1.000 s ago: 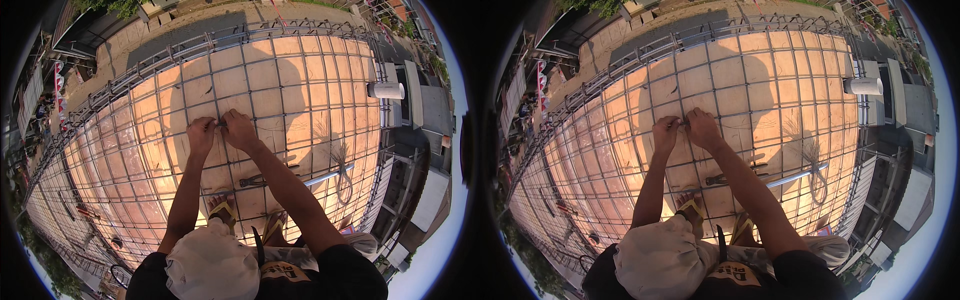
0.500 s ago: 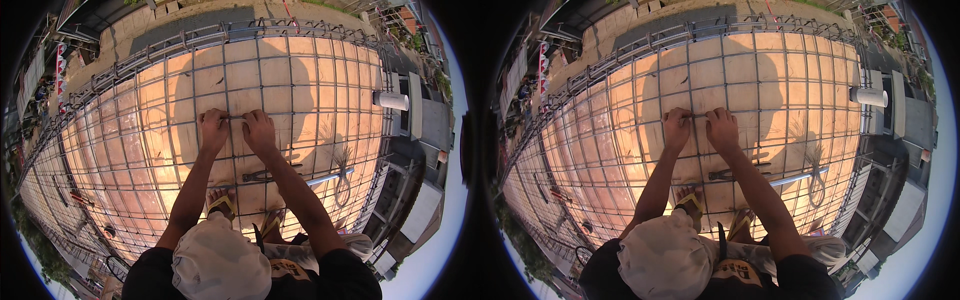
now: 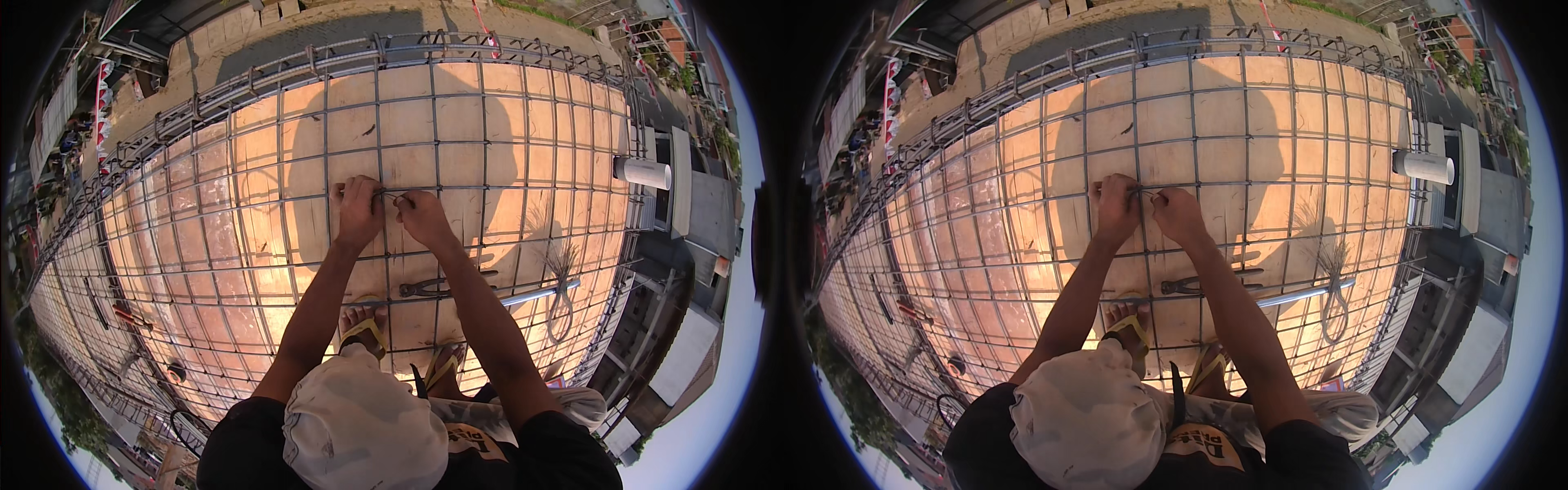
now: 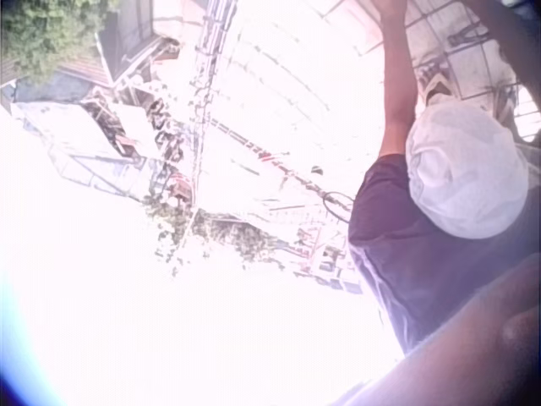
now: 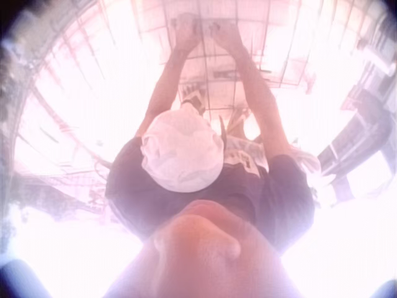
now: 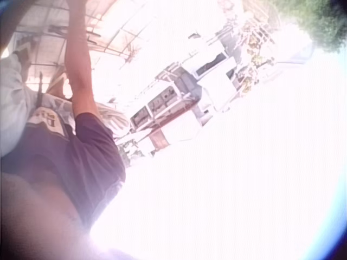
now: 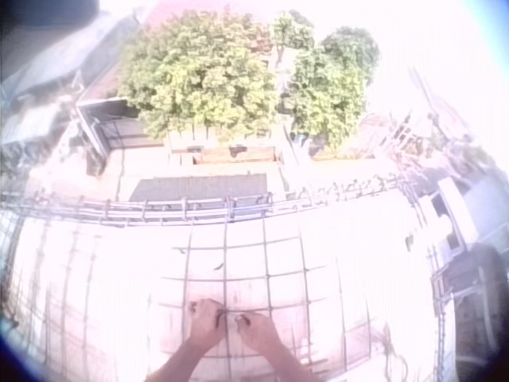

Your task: The person secures reinforcement steel mesh to a beam by hand, using wire and pliers to twist and cut the connections.

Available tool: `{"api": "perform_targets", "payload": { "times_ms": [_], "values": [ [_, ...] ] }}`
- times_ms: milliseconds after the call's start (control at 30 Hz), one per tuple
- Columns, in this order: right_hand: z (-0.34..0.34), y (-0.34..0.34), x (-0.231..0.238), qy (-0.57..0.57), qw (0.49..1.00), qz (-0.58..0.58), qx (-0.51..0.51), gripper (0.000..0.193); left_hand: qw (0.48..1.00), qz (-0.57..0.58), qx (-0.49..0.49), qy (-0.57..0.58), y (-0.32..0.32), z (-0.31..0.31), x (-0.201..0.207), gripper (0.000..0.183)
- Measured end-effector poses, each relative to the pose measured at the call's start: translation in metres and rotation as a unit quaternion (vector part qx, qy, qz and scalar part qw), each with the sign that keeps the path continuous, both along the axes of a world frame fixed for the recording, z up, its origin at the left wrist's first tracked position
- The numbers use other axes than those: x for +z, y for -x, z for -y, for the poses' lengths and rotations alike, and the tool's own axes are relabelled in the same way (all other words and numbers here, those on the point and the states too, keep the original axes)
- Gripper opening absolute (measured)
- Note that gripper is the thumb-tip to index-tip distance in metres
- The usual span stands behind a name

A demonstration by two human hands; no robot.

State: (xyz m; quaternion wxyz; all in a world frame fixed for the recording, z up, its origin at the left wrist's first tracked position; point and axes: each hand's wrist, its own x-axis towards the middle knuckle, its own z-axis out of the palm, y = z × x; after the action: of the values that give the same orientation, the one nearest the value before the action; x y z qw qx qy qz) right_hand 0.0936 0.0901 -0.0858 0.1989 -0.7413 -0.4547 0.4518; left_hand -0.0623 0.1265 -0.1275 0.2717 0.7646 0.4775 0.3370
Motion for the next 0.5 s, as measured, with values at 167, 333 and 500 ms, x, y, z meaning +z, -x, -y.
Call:
{"api": "perform_targets", "payload": {
  "times_ms": [167,333,500],
  "values": [
    [0.009,0.024,0.015,0.104,0.941,-0.274,-0.17,0.025,0.999,-0.018,0.019,-0.02,0.001,0.004,-0.014,0.025],
    [0.019,0.034,0.007,0.057,0.872,-0.378,-0.304,0.024,1.0,-0.023,0.015,-0.005,-0.001,0.004,-0.016,0.026],
    [0.025,0.035,0.0,0.055,0.864,-0.39,-0.313,0.025,1.0,-0.018,-0.002,-0.018,0.001,0.004,-0.007,0.029]
  ]
}}
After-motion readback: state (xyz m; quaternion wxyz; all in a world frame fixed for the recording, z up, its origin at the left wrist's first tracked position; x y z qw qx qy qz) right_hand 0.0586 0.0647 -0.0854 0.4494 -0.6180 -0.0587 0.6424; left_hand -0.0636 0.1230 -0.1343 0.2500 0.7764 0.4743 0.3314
